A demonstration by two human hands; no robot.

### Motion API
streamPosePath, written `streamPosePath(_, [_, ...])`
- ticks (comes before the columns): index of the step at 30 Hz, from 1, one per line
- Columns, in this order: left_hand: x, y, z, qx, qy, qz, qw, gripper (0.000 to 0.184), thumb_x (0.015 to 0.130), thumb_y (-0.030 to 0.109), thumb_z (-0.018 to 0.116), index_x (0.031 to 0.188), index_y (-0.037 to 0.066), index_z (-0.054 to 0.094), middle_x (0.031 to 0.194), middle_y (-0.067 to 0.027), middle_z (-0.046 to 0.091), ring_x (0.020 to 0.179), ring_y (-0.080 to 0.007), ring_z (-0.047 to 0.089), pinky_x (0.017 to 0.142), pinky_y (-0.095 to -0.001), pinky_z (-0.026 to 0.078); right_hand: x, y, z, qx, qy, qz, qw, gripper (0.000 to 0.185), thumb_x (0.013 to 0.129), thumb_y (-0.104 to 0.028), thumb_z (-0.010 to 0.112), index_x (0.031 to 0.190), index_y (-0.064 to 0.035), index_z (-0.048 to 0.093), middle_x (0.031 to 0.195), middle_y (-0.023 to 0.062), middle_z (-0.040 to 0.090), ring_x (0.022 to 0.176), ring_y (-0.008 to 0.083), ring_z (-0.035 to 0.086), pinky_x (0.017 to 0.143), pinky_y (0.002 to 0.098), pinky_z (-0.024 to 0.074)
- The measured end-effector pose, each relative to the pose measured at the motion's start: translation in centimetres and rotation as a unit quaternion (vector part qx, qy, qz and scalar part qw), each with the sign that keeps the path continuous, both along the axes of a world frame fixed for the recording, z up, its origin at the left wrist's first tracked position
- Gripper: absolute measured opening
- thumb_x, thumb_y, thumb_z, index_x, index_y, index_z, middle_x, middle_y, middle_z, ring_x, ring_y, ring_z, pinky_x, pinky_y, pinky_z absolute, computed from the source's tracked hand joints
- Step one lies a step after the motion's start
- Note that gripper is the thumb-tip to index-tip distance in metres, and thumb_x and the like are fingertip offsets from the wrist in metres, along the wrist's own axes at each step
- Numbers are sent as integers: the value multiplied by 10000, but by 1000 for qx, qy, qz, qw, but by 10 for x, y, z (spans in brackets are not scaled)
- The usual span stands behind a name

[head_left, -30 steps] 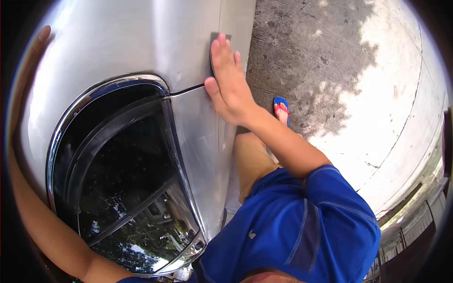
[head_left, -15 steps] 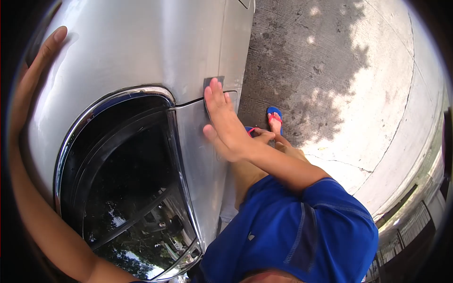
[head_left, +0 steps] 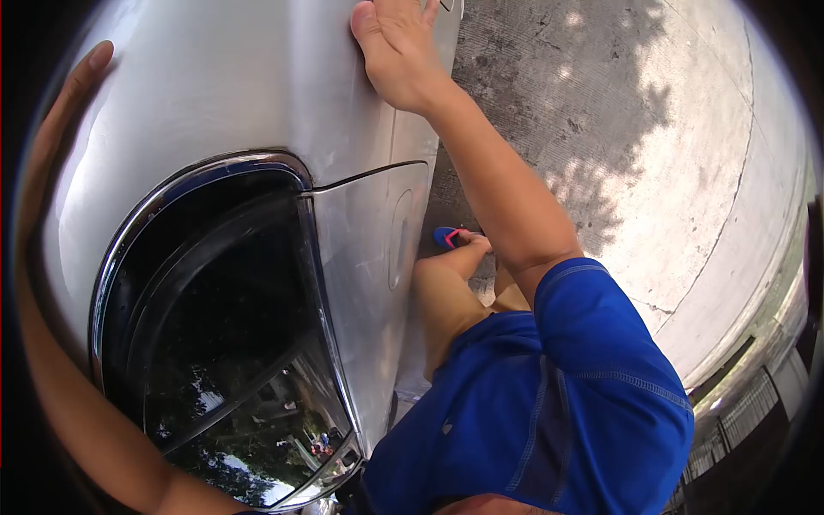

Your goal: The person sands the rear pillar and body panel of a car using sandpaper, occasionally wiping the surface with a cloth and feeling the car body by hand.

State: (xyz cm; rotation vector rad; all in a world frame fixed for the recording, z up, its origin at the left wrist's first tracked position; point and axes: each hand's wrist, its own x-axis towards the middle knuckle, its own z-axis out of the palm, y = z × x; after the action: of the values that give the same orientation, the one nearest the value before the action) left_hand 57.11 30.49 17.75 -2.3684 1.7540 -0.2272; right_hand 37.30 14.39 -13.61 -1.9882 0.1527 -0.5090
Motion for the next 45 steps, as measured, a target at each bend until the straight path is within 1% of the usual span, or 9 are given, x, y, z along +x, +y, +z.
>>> streamPosePath(7, [35, 38, -24, -66, 112, 206, 970, 817, 860, 628, 833, 1286, -53, 689, 1329, -265, 631, 1263, -427, 615, 1079, -518, 495, -7, 1, -7, -23, 23, -7, 999, 838, 1110, -390, 443, 1728, -29, 5, 1802, 241, -53, 1667, 443, -24, 1267, 695, -13])
streamPosePath(12, [24, 14, -9, -76, -45, -41, 995, 830, 852, 643, 839, 1281, -52, 691, 1323, -262, 636, 1263, -421, 617, 1076, -519, 498, -39, 41, -10, 5, 12, -9, 1000, 811, 1121, -427, 382, 1729, -27, 25, 1803, 234, -30, 1663, 451, -24, 1251, 727, 1])
streamPosePath(26, [-32, -12, -10, -2, -36, -5, 999, 855, 841, 681, 831, 1279, -41, 698, 1345, -261, 630, 1289, -417, 604, 1076, -538, 496, 10, -3, -17, -31, -2, -48, 998, 819, 1120, -387, 425, 1718, -8, 14, 1798, 242, 5, 1662, 446, -1, 1231, 763, 25])
streamPosePath(28, [-36, -11, -3, 7, -32, -11, 999, 849, 843, 679, 831, 1276, -40, 701, 1339, -260, 633, 1294, -418, 601, 1075, -537, 498, 54, -63, 4, 133, 108, 54, 984, 783, 1143, -391, 360, 1720, -15, -14, 1804, 226, 22, 1658, 457, 20, 1241, 748, 14])
streamPosePath(30, [-34, -14, 3, 28, -25, -13, 999, 845, 847, 681, 826, 1270, -41, 702, 1333, -258, 636, 1296, -418, 600, 1076, -536, 498, 28, -31, 10, 21, 35, -15, 999, 759, 1124, -392, 384, 1709, -6, 94, 1787, 251, 66, 1655, 457, 40, 1224, 776, 10])
streamPosePath(35, [46, 31, -12, -20, 105, 234, 966, 821, 842, 662, 841, 1265, -28, 708, 1323, -249, 646, 1266, -414, 623, 1075, -536, 501, -12, 35, 3, -27, -31, -57, 997, 695, 1113, -387, 427, 1651, 6, 230, 1748, 252, 190, 1620, 474, 144, 1198, 819, 16])
streamPosePath(36, [39, 34, -18, -32, 100, 238, 966, 821, 841, 664, 841, 1265, -27, 708, 1323, -249, 647, 1266, -414, 623, 1076, -535, 501, 26, -20, 25, -47, 94, 23, 994, 788, 1110, -408, 441, 1714, -21, 114, 1797, 227, 66, 1657, 453, 39, 1203, 807, -22])
streamPosePath(39, [-11, 4, -11, -17, 10, 67, 998, 823, 838, 668, 841, 1265, -23, 710, 1322, -249, 647, 1268, -413, 622, 1078, -533, 501, 21, -14, 34, -49, 84, 16, 995, 826, 1110, -420, 439, 1736, -52, 45, 1813, 206, 8, 1670, 429, -19, 1206, 799, -39])
streamPosePath(45, [-27, -13, -3, -2, -10, 29, 1000, 826, 832, 678, 841, 1265, -14, 715, 1320, -249, 648, 1271, -412, 621, 1082, -527, 501, 0, 31, 24, -70, 30, -19, 997, 785, 1107, -418, 467, 1726, -64, 137, 1809, 200, 69, 1669, 420, 6, 1201, 809, 8])
